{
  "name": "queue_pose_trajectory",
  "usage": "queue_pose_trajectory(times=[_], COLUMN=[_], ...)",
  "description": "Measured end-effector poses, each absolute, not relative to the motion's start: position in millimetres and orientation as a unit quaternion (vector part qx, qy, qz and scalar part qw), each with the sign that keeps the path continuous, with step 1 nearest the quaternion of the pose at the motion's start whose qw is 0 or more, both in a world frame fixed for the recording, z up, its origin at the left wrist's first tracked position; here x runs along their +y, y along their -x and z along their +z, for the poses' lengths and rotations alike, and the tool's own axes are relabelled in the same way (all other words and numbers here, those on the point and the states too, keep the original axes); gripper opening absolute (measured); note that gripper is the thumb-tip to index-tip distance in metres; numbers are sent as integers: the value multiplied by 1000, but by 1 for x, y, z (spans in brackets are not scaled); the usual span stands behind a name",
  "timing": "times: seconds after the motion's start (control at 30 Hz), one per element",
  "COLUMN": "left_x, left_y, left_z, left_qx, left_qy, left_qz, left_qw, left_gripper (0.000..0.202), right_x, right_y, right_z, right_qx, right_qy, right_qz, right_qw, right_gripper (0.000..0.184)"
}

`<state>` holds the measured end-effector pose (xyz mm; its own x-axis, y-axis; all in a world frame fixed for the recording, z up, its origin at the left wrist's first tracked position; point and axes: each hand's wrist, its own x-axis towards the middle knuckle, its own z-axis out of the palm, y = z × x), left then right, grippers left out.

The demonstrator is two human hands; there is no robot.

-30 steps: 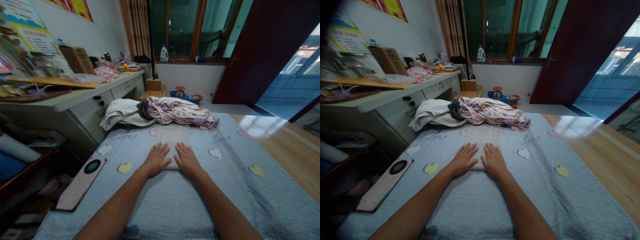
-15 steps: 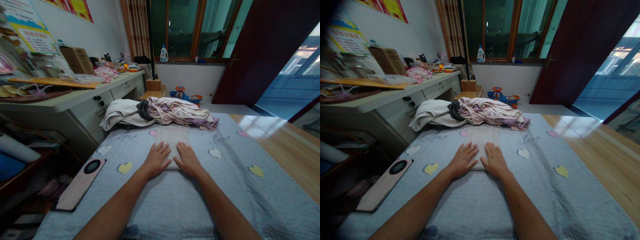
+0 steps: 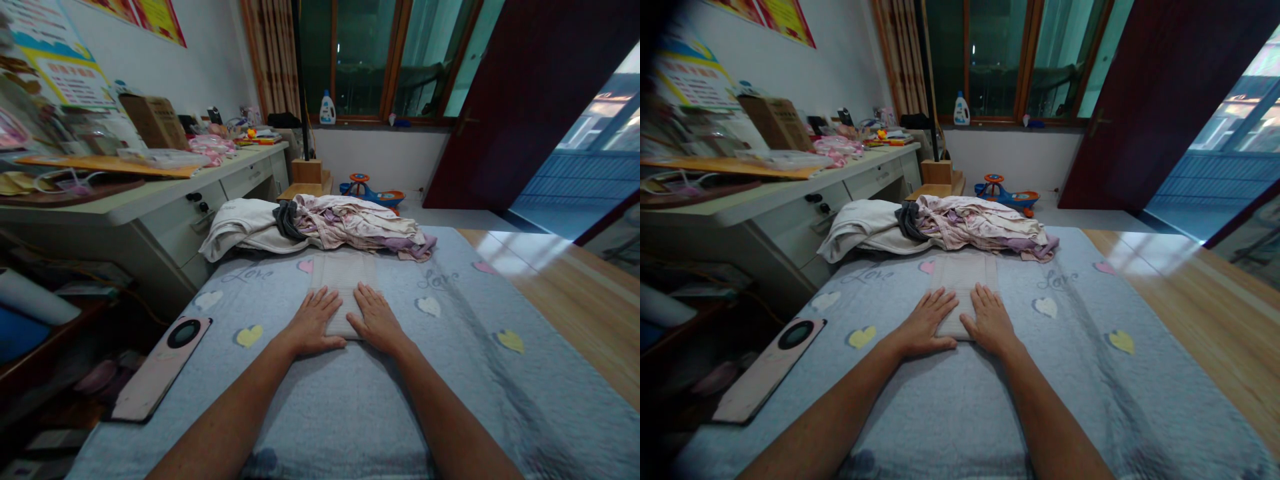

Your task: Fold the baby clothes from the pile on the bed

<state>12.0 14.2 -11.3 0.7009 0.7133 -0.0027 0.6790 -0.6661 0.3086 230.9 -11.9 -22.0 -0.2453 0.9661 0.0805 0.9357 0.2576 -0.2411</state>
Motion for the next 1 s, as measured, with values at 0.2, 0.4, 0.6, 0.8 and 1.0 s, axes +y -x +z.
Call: queue_pose_trajectory(times=[0.2, 0.4, 0.6, 0.8, 1.0], left_x=[16, 14, 6, -1, -3], left_y=[-12, -13, -14, -17, -18], left_z=[-11, -10, -5, -5, -7], left_qx=[385, 389, 371, 342, 358], left_qy=[-911, -908, -911, -922, -920], left_qz=[39, 58, 91, 100, 78], left_qw=[141, 145, 153, 152, 143], left_gripper=[104, 101, 80, 79, 87], right_x=[-12, -11, -11, -18, -32], right_y=[-234, -233, -236, -241, -240], right_z=[-25, -26, -29, -19, -6], right_qx=[-773, -774, -780, -819, -845], right_qy=[622, 621, 605, 541, 508], right_qz=[62, 59, 60, 67, 107], right_qw=[109, 113, 145, 180, 128], right_gripper=[78, 76, 75, 64, 70])
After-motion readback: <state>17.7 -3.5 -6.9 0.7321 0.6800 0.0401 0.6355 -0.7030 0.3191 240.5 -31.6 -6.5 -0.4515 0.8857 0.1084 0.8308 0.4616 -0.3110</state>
